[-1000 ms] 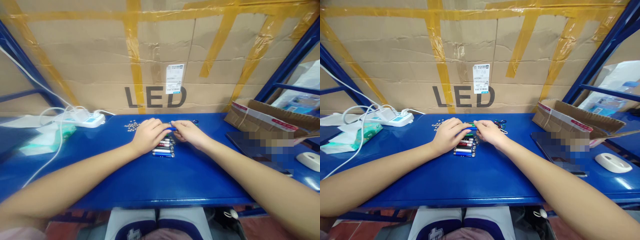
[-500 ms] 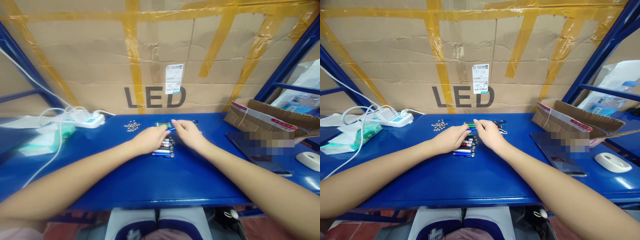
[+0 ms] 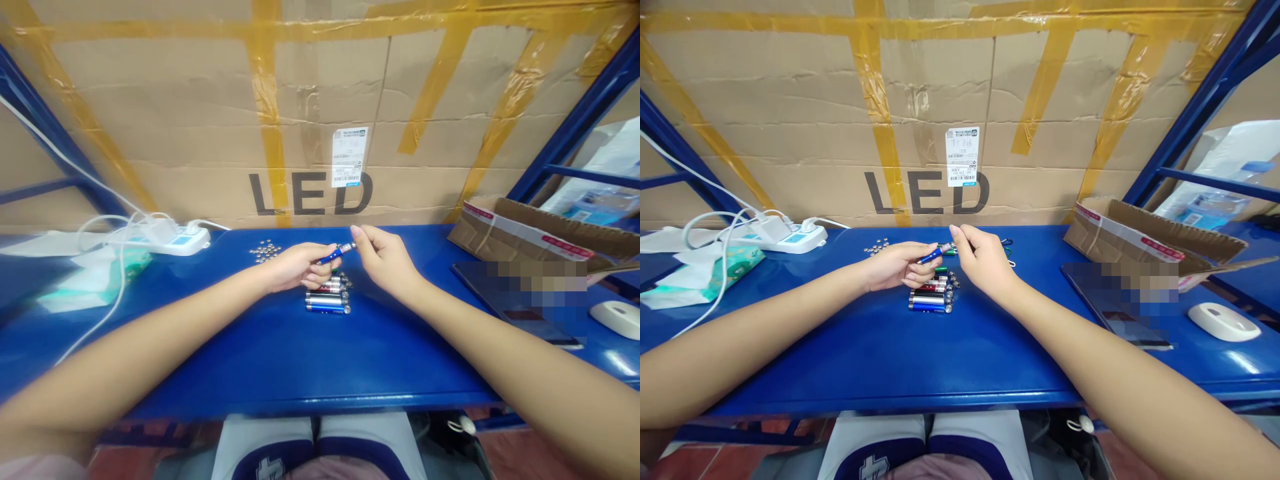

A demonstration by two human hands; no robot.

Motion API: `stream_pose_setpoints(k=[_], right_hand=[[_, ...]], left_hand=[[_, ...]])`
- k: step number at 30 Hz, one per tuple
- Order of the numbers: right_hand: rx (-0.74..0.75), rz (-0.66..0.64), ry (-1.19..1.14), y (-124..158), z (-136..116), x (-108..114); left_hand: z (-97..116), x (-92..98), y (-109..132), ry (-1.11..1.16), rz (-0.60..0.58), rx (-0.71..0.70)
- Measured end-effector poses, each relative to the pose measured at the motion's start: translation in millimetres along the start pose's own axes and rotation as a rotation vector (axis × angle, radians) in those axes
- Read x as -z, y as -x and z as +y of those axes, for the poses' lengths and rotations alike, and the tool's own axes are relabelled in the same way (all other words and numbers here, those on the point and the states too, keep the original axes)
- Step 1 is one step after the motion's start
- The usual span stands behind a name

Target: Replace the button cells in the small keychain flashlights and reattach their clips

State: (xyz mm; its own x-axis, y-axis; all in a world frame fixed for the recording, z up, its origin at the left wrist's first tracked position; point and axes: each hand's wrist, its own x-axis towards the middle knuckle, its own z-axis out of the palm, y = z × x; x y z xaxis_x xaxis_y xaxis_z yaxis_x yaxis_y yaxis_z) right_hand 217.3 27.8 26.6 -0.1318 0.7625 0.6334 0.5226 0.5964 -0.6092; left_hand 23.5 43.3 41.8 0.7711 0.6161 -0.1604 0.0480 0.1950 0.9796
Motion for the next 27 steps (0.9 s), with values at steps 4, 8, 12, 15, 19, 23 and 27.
stream_pose_setpoints(k=[4, 8, 12, 15, 19, 23, 27], right_hand=[[-0.129, -0.041, 0.064, -6.8, 17.2, 0.8], [-0.248, -0.284, 0.193, -11.9, 34.0, 1.7], [-0.250, -0.464, 0.352, -10.8, 36.4, -1.4], [-0.196, -0.528, 0.433, -8.4, 32.6, -4.3], [-0.171, -0.519, 0.434, -7.3, 30.9, -5.8], [-0.195, -0.455, 0.428, -10.2, 33.7, -1.9], [-0.202, -0.434, 0.460, -13.7, 37.2, 8.4]], left_hand=[[-6.0, 16.5, -3.5, -0.295, 0.190, -0.147], [-13.5, 39.6, -7.4, -0.804, 0.450, -0.309], [-20.6, 53.5, -8.8, -1.163, 0.510, -0.379], [-22.9, 53.3, -8.5, -1.241, 0.483, -0.376], [-21.7, 49.2, -7.1, -1.246, 0.477, -0.375], [-16.4, 51.4, -4.1, -1.271, 0.518, -0.373], [-9.3, 56.5, -0.1, -1.274, 0.505, -0.265]])
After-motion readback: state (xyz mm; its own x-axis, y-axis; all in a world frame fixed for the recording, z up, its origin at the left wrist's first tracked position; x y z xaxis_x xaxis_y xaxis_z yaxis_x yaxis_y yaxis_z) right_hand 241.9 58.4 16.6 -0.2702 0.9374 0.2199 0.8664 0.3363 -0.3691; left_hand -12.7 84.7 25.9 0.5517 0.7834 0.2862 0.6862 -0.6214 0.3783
